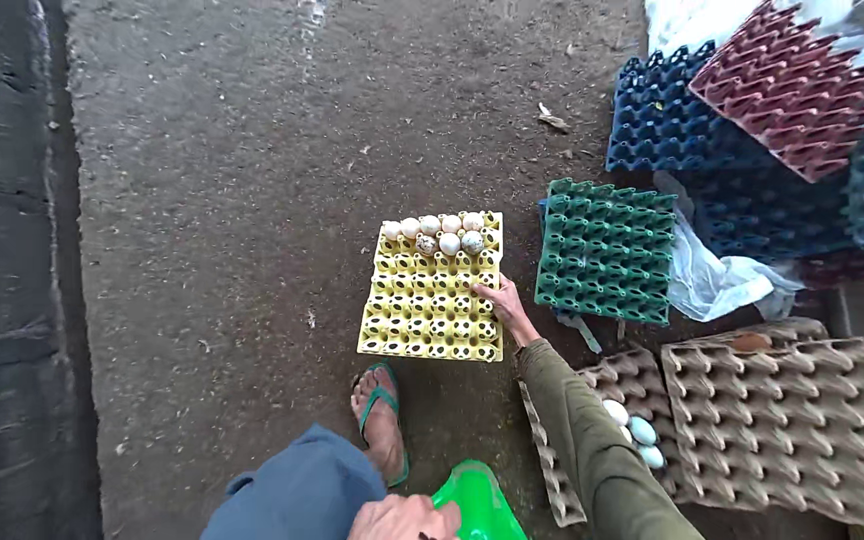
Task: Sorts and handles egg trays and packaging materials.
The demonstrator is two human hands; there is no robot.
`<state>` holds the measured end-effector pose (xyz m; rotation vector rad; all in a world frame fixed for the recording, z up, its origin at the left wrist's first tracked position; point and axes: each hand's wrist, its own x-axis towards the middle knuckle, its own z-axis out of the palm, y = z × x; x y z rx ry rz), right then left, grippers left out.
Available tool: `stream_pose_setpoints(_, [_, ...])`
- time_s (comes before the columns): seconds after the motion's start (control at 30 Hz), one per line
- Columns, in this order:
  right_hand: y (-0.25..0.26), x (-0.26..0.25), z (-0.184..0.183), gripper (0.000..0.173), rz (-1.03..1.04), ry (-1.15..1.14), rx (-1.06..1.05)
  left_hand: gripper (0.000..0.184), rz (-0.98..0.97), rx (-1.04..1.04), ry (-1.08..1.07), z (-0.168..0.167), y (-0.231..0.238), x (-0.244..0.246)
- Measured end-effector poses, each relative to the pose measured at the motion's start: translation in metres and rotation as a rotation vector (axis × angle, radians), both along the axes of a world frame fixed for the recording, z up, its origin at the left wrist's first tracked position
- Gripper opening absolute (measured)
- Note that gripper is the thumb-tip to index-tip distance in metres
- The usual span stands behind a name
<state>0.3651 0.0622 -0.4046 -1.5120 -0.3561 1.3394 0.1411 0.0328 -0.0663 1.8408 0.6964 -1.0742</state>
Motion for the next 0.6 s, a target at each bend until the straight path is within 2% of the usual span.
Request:
stream_pose_setpoints(0.1, [-0.004,-0.002,-0.025,0.031,0.009,0.008,-0.022,0.034,-0.006,0.097,-0.053,-0.011,0.004,0.011])
stream_pose_setpoints(0.2, [-0.014,-0.007,-0.041,0.038,0.070,-0.039,-0.115,0.036,-0.099,0.114,0.067,-0.017,0.015,0.029])
stream_pose_setpoints(0.27, [-0.021,-0.001,-0.039,0.047,0.141,-0.170,-0.238,0.040,-0.115,0.137,0.113,-0.019,0.017,0.039])
stream_pose_setpoints(0.37, [-0.010,0.006,0.001,0.056,0.206,-0.334,-0.392,0.042,-0.107,0.178,0.086,-0.018,0.023,0.047])
stream_pose_setpoints(0.43, [-0.021,-0.002,0.025,0.058,0.249,-0.351,-0.443,0.043,-0.111,0.177,0.077,-0.020,0.019,0.042])
stream_pose_setpoints(0.6, [-0.049,0.005,0.089,0.049,0.244,-0.310,-0.357,0.045,-0.034,0.227,-0.133,-0.019,0.025,0.041])
